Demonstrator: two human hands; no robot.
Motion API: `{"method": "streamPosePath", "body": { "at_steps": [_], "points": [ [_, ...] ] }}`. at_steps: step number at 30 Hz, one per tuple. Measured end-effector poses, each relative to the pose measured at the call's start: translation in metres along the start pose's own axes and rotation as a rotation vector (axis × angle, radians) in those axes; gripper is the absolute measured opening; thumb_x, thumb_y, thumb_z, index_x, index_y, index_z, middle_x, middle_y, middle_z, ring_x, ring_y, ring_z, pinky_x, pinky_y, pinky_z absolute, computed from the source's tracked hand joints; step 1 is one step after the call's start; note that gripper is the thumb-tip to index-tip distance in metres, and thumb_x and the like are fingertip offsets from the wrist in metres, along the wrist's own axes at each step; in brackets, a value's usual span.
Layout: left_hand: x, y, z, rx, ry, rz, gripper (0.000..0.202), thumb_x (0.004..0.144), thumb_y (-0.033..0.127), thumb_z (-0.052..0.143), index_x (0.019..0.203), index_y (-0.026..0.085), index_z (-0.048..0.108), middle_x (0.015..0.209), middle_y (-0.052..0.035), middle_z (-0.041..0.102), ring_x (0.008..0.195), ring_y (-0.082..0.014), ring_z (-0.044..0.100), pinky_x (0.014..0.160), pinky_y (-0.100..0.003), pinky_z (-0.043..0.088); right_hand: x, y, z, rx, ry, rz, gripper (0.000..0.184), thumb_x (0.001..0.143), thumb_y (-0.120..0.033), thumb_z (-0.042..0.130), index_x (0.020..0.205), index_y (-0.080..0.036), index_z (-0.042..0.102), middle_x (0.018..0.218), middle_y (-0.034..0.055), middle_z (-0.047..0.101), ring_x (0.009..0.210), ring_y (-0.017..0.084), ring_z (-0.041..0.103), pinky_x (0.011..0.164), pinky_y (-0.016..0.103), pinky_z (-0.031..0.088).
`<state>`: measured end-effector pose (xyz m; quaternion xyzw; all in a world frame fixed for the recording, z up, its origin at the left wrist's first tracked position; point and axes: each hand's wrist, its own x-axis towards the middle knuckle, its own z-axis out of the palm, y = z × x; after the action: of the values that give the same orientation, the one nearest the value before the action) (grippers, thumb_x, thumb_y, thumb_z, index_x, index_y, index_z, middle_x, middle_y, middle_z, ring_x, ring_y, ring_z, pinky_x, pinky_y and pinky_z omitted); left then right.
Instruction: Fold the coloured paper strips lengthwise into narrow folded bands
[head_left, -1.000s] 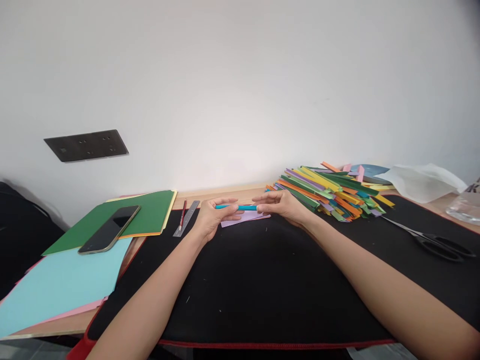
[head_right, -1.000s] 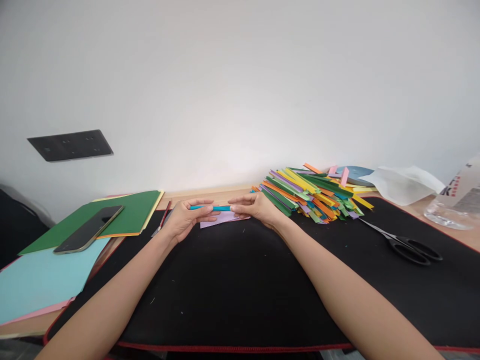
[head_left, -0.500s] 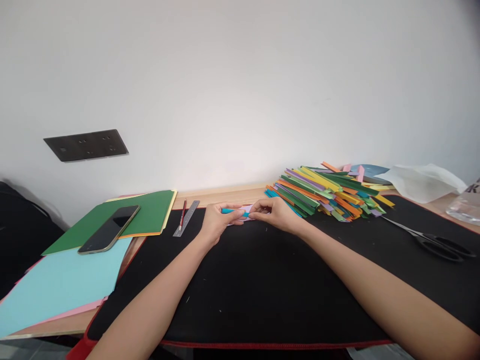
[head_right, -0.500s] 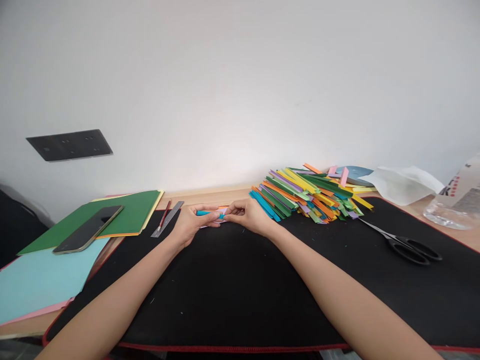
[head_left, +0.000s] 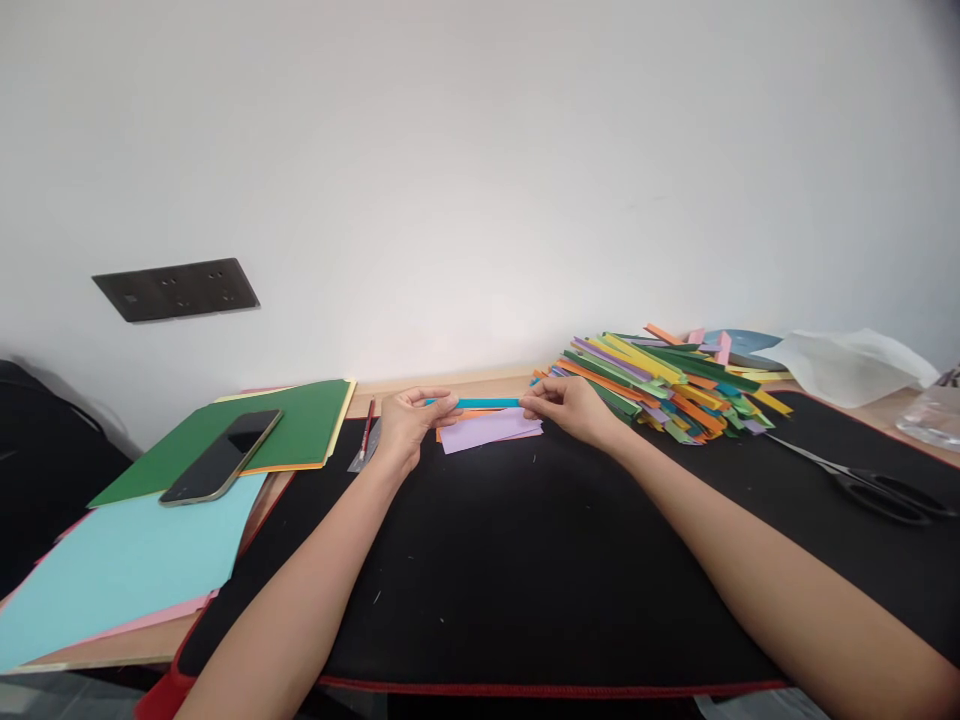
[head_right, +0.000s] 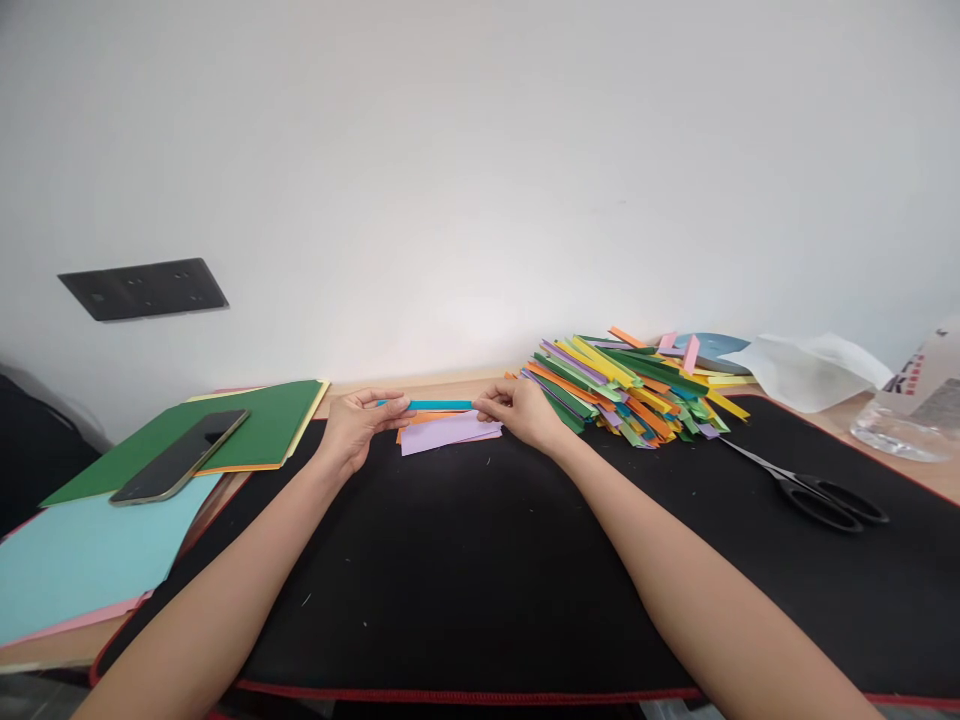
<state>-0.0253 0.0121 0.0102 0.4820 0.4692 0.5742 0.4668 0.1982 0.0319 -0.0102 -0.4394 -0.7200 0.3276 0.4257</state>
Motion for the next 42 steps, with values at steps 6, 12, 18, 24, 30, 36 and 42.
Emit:
{"method": "streamPosePath", "body": {
  "at_steps": [6,12,18,24,30,36,42],
  "points": [
    [0.001,0.002,-0.002,-0.033,-0.006,0.005,0.025,0.057,0.019,0.074,0.077,0.008,0.062,0.066,-0.0068,0.067,0.065,-0.0218,0.066,0.065,-0.033,0.054,0.002,0.004,-0.001,0.094,0.062,0.073,0.031,0.063,-0.047,0.067,0.064,-0.017,0.057,0.062,0.0056,0.067,0.058,0.017,0.062,0.059,0.028,0.05],
    [0.0,0.001,-0.001,-0.024,-0.046,0.049,0.028,0.057,0.024,0.074,0.079,0.01,0.066,0.068,-0.0061,0.068,0.071,-0.0222,0.066,0.071,-0.034,0.052,0.005,0.01,-0.002,0.028,0.103,0.043,0.032,0.069,-0.049,0.06,0.067,-0.017,0.057,0.066,0.0062,0.067,0.063,0.017,0.063,0.063,0.028,0.05],
    [-0.004,0.002,0.003,0.002,-0.057,0.08,0.03,0.056,0.026,0.074,0.08,0.009,0.065,0.062,-0.0053,0.067,0.061,-0.0194,0.065,0.064,-0.032,0.052,0.002,0.008,-0.003,-0.115,0.037,-0.031,0.032,0.069,-0.045,0.06,0.078,-0.015,0.065,0.07,0.005,0.066,0.064,0.016,0.06,0.057,0.025,0.044],
    [-0.006,-0.006,0.008,0.003,-0.166,0.01,0.04,0.056,0.027,0.075,0.089,0.008,0.062,0.067,-0.0085,0.068,0.061,-0.0188,0.065,0.072,-0.035,0.05,-0.002,0.01,0.004,-0.345,-0.029,-0.181,0.027,0.077,-0.041,0.053,0.076,-0.019,0.069,0.073,0.0029,0.068,0.066,0.016,0.059,0.06,0.025,0.041],
    [0.001,-0.019,0.002,0.396,-0.17,0.139,0.068,0.052,0.025,0.076,0.115,0.017,0.051,0.097,-0.0122,0.067,0.098,-0.0262,0.058,0.089,-0.04,0.039,-0.006,0.0,0.0,-0.7,0.256,-0.129,0.023,0.078,-0.033,0.05,0.071,-0.022,0.069,0.083,0.0068,0.067,0.073,0.021,0.058,0.056,0.028,0.039],
    [0.0,-0.03,-0.004,0.795,-0.275,0.232,0.089,0.051,0.03,0.076,0.13,0.021,0.035,0.117,-0.0131,0.057,0.116,-0.0296,0.043,0.097,-0.041,0.027,-0.007,0.003,-0.018,-1.026,0.568,0.106,0.031,0.079,-0.027,0.043,0.073,-0.012,0.069,0.088,0.0194,0.06,0.091,0.034,0.049,0.066,0.04,0.038],
    [0.005,-0.039,-0.01,0.882,-0.286,0.207,0.082,0.053,0.031,0.075,0.127,0.022,0.04,0.11,-0.0123,0.06,0.11,-0.0315,0.046,0.092,-0.041,0.03,0.0,0.027,-0.026,-1.078,0.604,0.002,0.027,0.077,-0.022,0.043,0.086,-0.011,0.066,0.11,0.0184,0.054,0.112,0.037,0.037,0.09,0.058,0.02]
  ]
}}
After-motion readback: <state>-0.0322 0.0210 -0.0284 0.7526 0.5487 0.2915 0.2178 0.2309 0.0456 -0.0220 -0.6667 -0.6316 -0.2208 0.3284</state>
